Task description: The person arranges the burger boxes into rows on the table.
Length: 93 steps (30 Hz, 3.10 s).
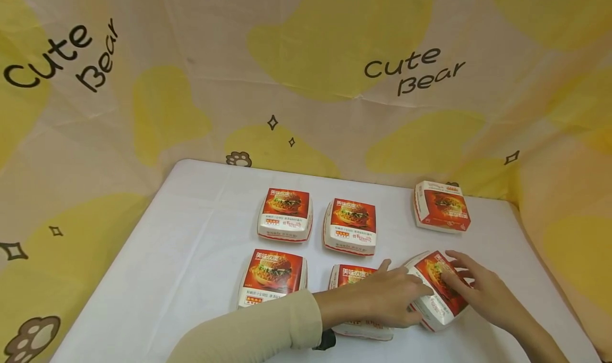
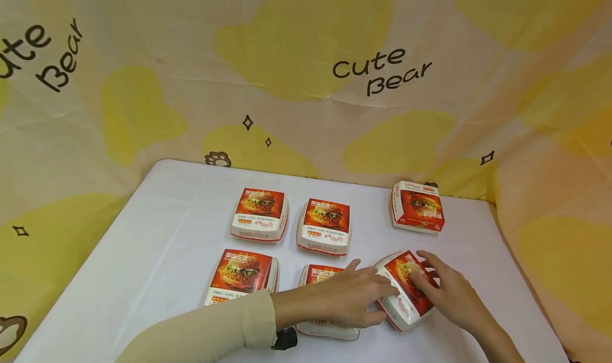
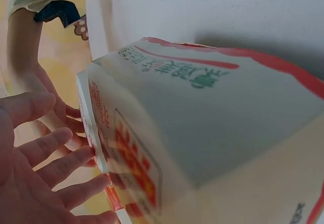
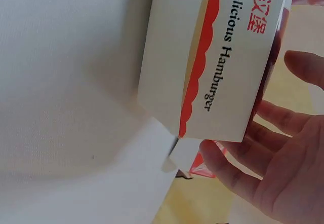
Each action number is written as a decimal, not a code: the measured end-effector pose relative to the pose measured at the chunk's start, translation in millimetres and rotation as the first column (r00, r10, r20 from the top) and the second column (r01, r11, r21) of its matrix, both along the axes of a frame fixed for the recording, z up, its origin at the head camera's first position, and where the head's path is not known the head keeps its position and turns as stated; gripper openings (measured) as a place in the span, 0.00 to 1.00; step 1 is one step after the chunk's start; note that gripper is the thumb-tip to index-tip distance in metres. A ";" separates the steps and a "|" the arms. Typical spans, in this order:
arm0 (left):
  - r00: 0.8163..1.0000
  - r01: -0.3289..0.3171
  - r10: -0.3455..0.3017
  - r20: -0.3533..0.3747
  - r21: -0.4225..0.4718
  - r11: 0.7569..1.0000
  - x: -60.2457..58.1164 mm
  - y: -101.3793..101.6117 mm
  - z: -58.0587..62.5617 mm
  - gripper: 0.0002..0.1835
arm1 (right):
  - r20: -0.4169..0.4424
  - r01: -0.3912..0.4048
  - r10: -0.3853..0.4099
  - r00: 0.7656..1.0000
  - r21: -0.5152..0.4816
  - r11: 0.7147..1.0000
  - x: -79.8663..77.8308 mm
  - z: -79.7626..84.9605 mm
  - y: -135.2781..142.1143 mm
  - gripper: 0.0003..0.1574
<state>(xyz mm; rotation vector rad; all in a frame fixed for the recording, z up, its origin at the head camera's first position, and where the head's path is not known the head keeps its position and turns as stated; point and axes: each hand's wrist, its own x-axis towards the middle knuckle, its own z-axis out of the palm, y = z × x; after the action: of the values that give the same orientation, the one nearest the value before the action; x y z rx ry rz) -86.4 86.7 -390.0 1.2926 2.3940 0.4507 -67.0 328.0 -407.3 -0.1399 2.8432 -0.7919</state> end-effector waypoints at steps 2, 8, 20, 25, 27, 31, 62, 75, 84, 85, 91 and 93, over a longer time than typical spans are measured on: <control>1.000 0.003 -0.003 -0.007 0.006 1.000 0.2 -0.4 0.0 0.27 | 0.017 0.000 0.000 1.000 -0.003 1.000 0.4 -0.1 0.1 0.39; 1.000 0.005 -0.005 0.009 0.011 1.000 -0.6 -0.6 -0.2 0.28 | 0.029 -0.050 0.051 0.998 -0.033 0.998 0.6 -2.1 0.3 0.35; 0.999 0.034 -0.034 0.018 0.001 0.999 0.4 0.0 -1.3 0.29 | 0.043 0.003 -0.008 0.999 0.108 0.994 1.9 2.3 5.6 0.41; 0.999 0.040 -0.040 0.012 -0.021 0.999 0.5 2.1 -1.3 0.29 | 0.023 -0.028 0.027 0.999 0.059 0.998 2.4 0.5 7.5 0.37; 0.999 0.047 -0.046 0.024 -0.037 0.998 0.8 3.1 -1.2 0.29 | -0.001 -0.042 0.042 0.999 0.046 0.998 3.1 -0.7 7.9 0.36; 0.997 0.076 -0.075 0.021 -0.042 0.996 1.5 2.7 -1.2 0.28 | -0.008 -0.057 0.057 0.998 0.028 0.998 3.9 -1.9 8.4 0.36; 0.993 0.110 -0.110 0.038 0.004 0.994 0.9 -0.6 -3.3 0.27 | 0.102 -0.117 0.117 0.988 -0.003 0.993 12.5 2.4 12.9 0.33; 0.990 0.140 -0.140 0.017 0.010 0.990 1.7 -0.8 -4.0 0.26 | 0.127 -0.116 0.115 0.985 -0.003 0.993 14.2 2.6 13.6 0.33; 0.990 0.140 -0.140 0.023 0.010 0.990 0.0 -0.2 -4.4 0.26 | 0.123 -0.114 0.113 0.986 0.001 0.994 14.4 1.2 13.2 0.34; 0.990 0.139 -0.139 0.026 0.010 0.990 0.0 -0.3 -4.4 0.26 | 0.121 -0.114 0.113 0.986 0.000 0.993 14.4 1.4 13.2 0.34; 0.990 0.134 -0.134 0.044 0.009 0.991 -0.6 -0.9 -2.6 0.26 | 0.133 -0.116 0.115 0.984 -0.002 0.993 13.9 2.7 13.6 0.35; 0.990 0.129 -0.129 0.055 0.007 0.992 -1.2 -1.2 -1.2 0.27 | 0.136 -0.120 0.119 0.984 0.000 0.993 13.5 3.0 14.2 0.35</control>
<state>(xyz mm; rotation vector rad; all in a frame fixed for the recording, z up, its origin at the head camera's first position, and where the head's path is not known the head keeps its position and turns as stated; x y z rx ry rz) -87.5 85.5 -391.2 1.4077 2.2493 0.4476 -53.5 342.2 -404.3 -0.2438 2.6821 -0.7350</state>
